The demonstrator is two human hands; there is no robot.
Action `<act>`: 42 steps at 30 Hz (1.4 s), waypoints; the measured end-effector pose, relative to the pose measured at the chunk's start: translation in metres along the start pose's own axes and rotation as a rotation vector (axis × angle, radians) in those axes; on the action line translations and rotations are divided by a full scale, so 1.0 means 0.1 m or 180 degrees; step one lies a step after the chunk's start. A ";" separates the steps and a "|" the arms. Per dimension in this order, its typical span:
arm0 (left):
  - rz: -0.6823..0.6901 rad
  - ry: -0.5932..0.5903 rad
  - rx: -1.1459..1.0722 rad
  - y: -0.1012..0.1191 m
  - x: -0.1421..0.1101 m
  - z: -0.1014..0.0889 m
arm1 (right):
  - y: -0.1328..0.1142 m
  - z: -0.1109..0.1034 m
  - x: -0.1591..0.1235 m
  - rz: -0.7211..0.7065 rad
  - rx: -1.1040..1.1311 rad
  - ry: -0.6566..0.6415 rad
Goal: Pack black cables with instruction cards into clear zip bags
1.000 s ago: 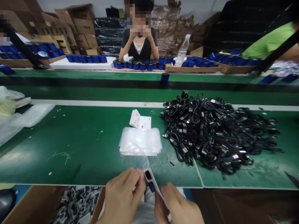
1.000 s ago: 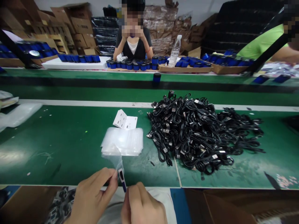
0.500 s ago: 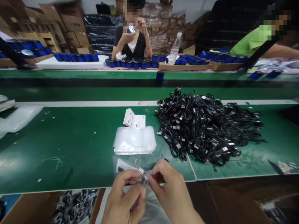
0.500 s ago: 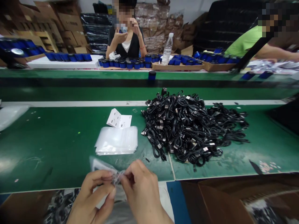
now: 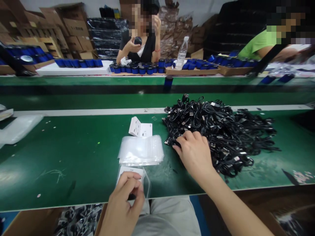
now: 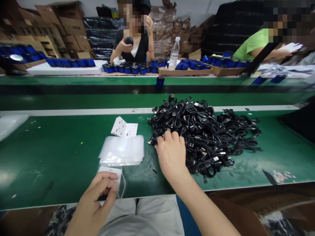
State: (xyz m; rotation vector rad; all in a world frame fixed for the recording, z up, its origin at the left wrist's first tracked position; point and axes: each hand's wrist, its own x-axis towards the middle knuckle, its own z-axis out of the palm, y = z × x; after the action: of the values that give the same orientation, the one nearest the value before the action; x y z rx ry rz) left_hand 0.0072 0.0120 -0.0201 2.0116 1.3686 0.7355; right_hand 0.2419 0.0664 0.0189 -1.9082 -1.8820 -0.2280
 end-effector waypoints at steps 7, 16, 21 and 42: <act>-0.0142 -0.0061 -0.0160 0.01 0.03 0.00 | 0.06 0.10 -0.02 0.0352 0.1168 0.0815; -0.0225 -0.0019 -0.0340 0.01 0.04 0.02 | -0.22 0.15 -0.08 0.0510 0.2231 0.0278; -0.0185 -0.0107 -0.0381 0.02 0.05 0.01 | 0.00 0.13 0.17 0.0653 0.2357 0.0022; 0.0334 0.0273 0.0391 0.02 -0.08 -0.04 | -0.60 -0.12 -0.52 -0.0032 0.3434 -0.2519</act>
State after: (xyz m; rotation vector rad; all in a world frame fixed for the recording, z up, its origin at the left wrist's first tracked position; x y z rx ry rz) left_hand 0.0025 0.0049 -0.0170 2.1843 1.3954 0.8101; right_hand 0.1822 0.0124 0.0190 -1.2323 -1.7821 1.4244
